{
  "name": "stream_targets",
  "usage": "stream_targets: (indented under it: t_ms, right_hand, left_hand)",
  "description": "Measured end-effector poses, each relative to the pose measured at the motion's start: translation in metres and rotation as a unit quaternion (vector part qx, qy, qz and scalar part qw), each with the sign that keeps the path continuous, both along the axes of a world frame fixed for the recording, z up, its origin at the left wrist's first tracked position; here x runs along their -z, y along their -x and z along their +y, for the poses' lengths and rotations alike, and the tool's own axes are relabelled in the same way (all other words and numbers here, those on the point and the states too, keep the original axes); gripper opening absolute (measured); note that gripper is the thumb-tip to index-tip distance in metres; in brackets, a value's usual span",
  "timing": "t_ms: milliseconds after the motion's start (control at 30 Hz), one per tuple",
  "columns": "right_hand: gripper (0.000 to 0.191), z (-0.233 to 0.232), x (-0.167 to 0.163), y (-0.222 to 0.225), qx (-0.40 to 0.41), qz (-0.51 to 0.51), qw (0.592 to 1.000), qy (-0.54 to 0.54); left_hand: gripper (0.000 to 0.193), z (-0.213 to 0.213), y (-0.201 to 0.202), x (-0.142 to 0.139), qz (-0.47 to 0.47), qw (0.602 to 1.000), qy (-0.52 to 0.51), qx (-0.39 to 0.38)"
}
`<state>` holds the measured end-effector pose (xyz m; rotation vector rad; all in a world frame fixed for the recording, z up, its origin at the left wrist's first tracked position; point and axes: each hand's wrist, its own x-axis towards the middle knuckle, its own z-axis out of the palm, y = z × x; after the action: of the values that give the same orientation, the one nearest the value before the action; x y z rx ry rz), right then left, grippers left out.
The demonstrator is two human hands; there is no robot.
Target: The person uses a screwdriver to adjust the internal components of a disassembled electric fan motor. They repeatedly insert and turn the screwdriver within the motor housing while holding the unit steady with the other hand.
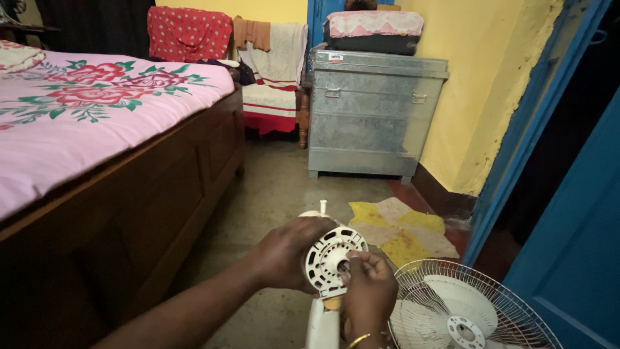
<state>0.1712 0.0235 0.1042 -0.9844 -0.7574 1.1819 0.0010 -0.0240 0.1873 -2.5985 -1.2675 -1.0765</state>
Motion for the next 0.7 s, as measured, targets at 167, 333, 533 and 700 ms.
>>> stream_targets:
  t_ms: [167,333,533,700]
  right_hand:
    - [0.016,-0.0012,-0.0028,-0.0058,0.004,-0.002,1.000,-0.014]
    - [0.018,-0.0012,0.0008,-0.0083,0.015,-0.043,0.999,0.000]
    - [0.019,-0.0003,0.0005,-0.0102,0.000,-0.050,0.999,-0.020]
    - [0.018,-0.0034,-0.0032,-0.0106,0.003,-0.043,0.999,-0.007]
  left_hand:
    - [0.097,-0.0006,-0.0057,-0.0023,-0.009,1.000,-0.012,0.009]
    - [0.099,0.0018,-0.0086,0.0013,0.014,0.999,-0.031,0.006]
    - [0.102,0.0004,-0.0113,0.0015,0.022,0.999,-0.001,-0.028]
    - [0.103,0.0001,-0.0106,-0.0007,0.022,1.000,-0.020,-0.010]
